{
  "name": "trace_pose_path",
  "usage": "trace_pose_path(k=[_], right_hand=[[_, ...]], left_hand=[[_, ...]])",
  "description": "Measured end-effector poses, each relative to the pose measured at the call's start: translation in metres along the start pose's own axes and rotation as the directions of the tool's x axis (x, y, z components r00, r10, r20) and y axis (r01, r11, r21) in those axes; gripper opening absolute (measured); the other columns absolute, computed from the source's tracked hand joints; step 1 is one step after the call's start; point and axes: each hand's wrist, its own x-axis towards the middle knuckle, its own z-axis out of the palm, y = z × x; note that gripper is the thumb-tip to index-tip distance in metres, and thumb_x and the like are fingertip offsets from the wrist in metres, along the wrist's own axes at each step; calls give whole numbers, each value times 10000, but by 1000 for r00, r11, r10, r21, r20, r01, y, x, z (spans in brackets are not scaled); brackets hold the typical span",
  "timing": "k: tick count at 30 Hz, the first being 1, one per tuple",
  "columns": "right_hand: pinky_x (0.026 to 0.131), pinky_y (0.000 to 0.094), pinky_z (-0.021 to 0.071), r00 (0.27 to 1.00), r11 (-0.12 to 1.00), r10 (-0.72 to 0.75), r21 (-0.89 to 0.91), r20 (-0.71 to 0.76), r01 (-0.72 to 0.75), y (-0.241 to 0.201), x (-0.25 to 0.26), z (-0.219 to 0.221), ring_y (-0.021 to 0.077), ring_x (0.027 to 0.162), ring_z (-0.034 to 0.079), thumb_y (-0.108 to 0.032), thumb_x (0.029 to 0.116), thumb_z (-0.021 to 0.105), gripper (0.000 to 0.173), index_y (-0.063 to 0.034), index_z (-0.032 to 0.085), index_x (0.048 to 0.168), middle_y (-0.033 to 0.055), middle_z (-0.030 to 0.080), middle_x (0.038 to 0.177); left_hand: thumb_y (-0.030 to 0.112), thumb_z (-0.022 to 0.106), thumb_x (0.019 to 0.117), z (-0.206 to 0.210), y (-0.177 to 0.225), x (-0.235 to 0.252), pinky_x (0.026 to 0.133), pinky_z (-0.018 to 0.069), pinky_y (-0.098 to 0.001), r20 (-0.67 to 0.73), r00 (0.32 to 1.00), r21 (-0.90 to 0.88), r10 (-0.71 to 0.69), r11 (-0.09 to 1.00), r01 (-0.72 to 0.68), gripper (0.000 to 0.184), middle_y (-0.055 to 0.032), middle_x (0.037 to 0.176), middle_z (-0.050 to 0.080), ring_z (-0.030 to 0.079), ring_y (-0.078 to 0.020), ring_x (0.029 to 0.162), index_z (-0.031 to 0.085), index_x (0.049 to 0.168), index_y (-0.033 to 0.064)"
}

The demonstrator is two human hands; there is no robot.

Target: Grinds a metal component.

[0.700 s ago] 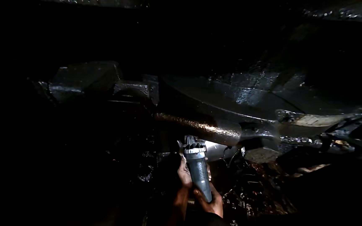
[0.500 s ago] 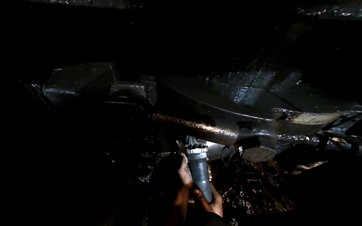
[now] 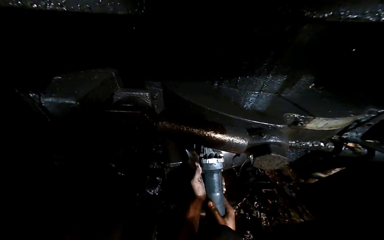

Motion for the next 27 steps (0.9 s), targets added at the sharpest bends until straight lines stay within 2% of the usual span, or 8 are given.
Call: trace_pose_path(k=[3, 7, 10, 13, 17, 21, 23, 27], right_hand=[[715, 209, 586, 1000, 1000, 5, -16, 2, -5, 0, 0, -1, 2, 729, 672, -286, 781, 774, 448, 29, 681, 1086, 10, 718, 842], [700, 191, 584, 1000, 1000, -6, 31, -18, 6, 6, -1, 1, -7, 716, 671, -283, 785, 766, 426, 31, 679, 1059, -3, 714, 822], [694, 205, 590, 1000, 998, 9, 70, -21, -7, 7, -2, 2, 7, 708, 675, -261, 791, 752, 405, 30, 677, 1063, 1, 715, 818], [696, 220, 601, 999, 992, 29, 125, -21, -27, 3, -3, 3, 25, 709, 686, -240, 802, 743, 400, 38, 673, 1081, 7, 720, 818], [690, 215, 597, 997, 982, 70, 177, -34, -63, -2, -5, 4, 18, 700, 680, -199, 814, 721, 349, 35, 668, 1068, -3, 713, 801], [689, 220, 600, 997, 972, 72, 227, -38, -62, 0, -5, 5, 17, 698, 680, -206, 821, 707, 347, 39, 659, 1061, -10, 711, 795], [686, 226, 603, 996, 967, 78, 247, -39, -66, 2, -6, 6, 25, 697, 684, -204, 828, 701, 341, 38, 660, 1064, -9, 716, 794], [699, 219, 600, 996, 963, 83, 260, -46, -68, 4, -6, 6, 14, 710, 682, -208, 842, 687, 326, 34, 662, 1059, -18, 713, 800]], left_hand=[[402, 268, 1120, -15, -13, 0, 762, 551, -236, -18, 1000, 139, -3, 990, 5, 460, -7, 988, 683, 654, -61, 871, 604, 1234, 108], [455, 250, 1111, -18, -30, 19, 753, 561, -274, -32, 999, 105, 12, 994, -8, 516, -20, 979, 695, 663, -88, 850, 621, 1227, 117], [486, 248, 1094, 0, -23, 30, 647, 593, -339, -12, 1000, -75, 20, 997, -21, 555, -98, 879, 706, 695, -176, 724, 620, 1181, 84], [378, 132, 1125, 40, 15, 22, 491, 571, -352, -120, 987, -206, -103, 976, 77, 567, -133, 686, 665, 662, -229, 529, 570, 1064, 23], [404, 104, 1104, 25, -5, 33, 527, 598, -383, 6, 999, -213, -45, 976, 45, 623, -161, 751, 687, 693, -250, 588, 560, 1117, -20], [297, 196, 1131, 27, -9, 33, 629, 605, -321, -94, 995, -110, 25, 993, -36, 511, -107, 839, 698, 699, -167, 687, 601, 1175, -11], [348, 175, 1119, 25, -11, 35, 553, 603, -353, -52, 999, -125, 8, 992, -15, 559, -132, 771, 698, 698, -206, 614, 606, 1118, -10], [305, 212, 1128, 25, -12, 36, 629, 610, -341, -95, 995, -64, 21, 998, -27, 520, -130, 833, 702, 702, -188, 674, 615, 1154, -22]])
